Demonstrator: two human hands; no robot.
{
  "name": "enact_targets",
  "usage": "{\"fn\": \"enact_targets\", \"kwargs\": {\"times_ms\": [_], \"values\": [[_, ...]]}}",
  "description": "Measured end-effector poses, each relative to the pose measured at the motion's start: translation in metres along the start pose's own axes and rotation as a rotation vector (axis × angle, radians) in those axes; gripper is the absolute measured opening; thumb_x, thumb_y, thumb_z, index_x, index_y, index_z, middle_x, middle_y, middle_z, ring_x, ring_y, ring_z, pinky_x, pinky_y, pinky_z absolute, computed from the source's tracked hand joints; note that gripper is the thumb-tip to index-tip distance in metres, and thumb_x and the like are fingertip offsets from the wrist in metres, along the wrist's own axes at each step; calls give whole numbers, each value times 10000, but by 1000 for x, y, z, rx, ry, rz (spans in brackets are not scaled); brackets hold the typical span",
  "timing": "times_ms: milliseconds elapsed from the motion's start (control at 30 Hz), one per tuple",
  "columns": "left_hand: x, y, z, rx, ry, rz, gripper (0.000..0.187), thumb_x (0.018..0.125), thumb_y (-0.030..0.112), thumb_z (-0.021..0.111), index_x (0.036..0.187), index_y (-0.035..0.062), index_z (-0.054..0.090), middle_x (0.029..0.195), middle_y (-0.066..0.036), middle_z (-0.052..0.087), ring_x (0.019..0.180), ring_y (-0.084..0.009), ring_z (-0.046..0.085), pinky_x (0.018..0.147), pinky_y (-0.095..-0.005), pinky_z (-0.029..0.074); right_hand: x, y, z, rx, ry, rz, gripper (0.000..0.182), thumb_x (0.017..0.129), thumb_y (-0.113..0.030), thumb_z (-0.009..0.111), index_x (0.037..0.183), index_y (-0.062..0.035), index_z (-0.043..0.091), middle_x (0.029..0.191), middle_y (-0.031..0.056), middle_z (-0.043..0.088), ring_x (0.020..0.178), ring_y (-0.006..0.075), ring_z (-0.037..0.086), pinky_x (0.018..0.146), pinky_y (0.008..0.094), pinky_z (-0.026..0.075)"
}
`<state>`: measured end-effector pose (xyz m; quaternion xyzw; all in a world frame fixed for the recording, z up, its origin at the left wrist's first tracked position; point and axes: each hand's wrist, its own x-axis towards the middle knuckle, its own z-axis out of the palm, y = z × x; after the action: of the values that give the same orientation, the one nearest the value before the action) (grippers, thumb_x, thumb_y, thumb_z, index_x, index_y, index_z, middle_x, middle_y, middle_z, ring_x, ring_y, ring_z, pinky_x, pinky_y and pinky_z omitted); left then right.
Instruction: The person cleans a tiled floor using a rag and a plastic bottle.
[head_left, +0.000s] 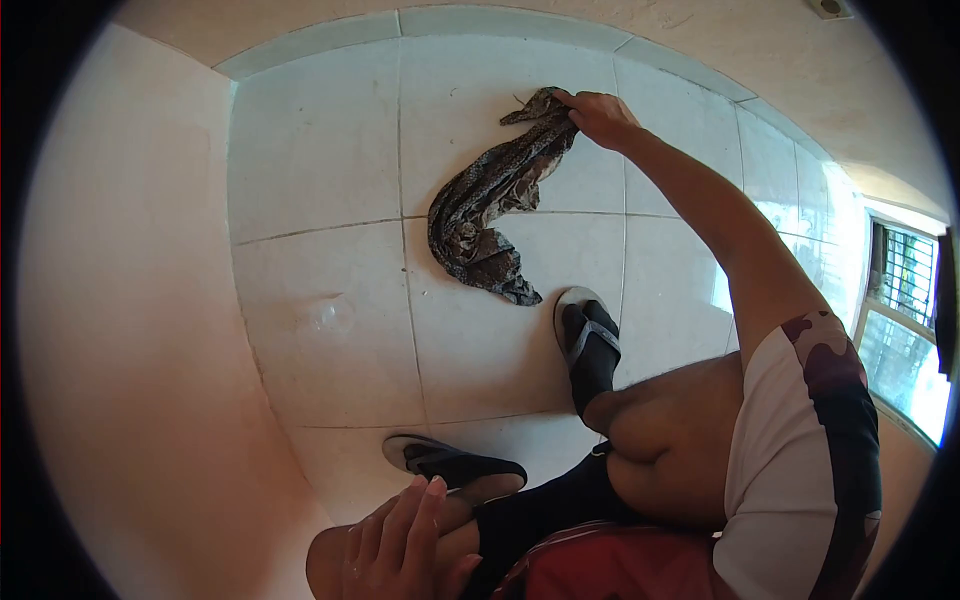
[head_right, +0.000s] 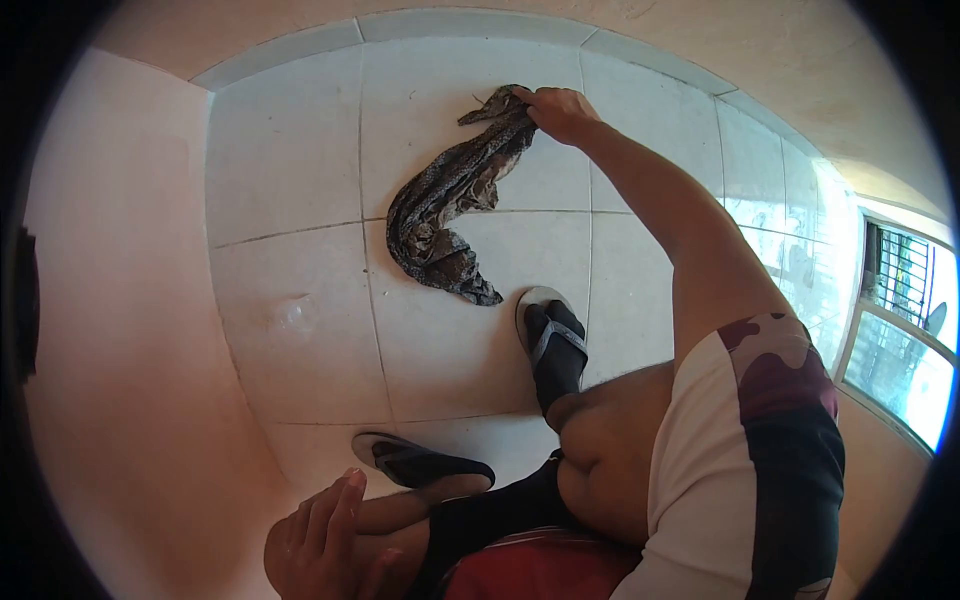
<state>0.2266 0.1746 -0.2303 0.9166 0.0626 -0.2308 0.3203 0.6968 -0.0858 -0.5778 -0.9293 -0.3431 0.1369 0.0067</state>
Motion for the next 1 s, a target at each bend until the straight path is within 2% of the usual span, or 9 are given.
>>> {"fn": "enact_targets", "kwargs": {"times_ms": [133,200,433,600,767,800,900,1000], "values": [[-2,0,0,16,-11,15,615,992,357,621,1502,41,487,1395,-180,614,1236,-391,605,1023,-477,490,-13,5,4,26,-91,42,531,1002,-216,511,1530,-262,485,1113,151,696,1080,354,665,973,480,524],[-10,-2,2,27,-18,-25,618,991,361,622,1508,51,486,1399,-177,613,1243,-392,603,1028,-476,489,-3,3,9,64,-2,24,532,1011,-231,496,1541,-271,470,1132,146,693,1106,349,658,991,473,519],[-26,6,4,54,36,-177,623,1003,390,598,1509,44,485,1400,-190,610,1252,-391,603,1026,-483,495,65,-11,6,-21,74,-58,530,998,-240,504,1526,-268,482,1133,136,694,1097,350,663,980,470,527],[-22,8,5,35,48,-145,631,1000,397,608,1505,39,488,1389,-196,615,1239,-392,611,1005,-482,509,47,-3,1,-59,67,-82,542,981,-214,528,1521,-243,487,1060,150,693,1022,354,683,916,477,553],[-9,6,3,95,2,-30,636,992,390,610,1510,42,482,1391,-178,619,1229,-380,619,1008,-465,510,0,15,-16,-186,-122,-71,550,984,-197,517,1530,-253,480,1070,145,691,973,348,696,883,473,565],[-8,5,3,110,-14,-14,638,989,385,612,1512,44,480,1392,-169,621,1228,-374,620,1008,-460,511,-8,13,-21,-194,-168,-36,588,982,-165,517,1560,-244,448,1003,143,663,967,341,679,896,460,552],[-8,6,6,135,-10,19,642,983,387,610,1515,56,478,1400,-153,623,1231,-363,622,1004,-448,512,-14,22,-6,-137,-108,-49,606,977,-160,519,1570,-253,436,1019,142,661,960,344,676,888,461,551],[-16,8,8,116,-12,-32,640,987,408,598,1516,66,481,1402,-154,621,1230,-366,621,998,-450,515,1,18,-8,-146,-104,-71,595,977,-171,501,1562,-258,436,1041,131,668,988,336,678,895,461,553]]}}
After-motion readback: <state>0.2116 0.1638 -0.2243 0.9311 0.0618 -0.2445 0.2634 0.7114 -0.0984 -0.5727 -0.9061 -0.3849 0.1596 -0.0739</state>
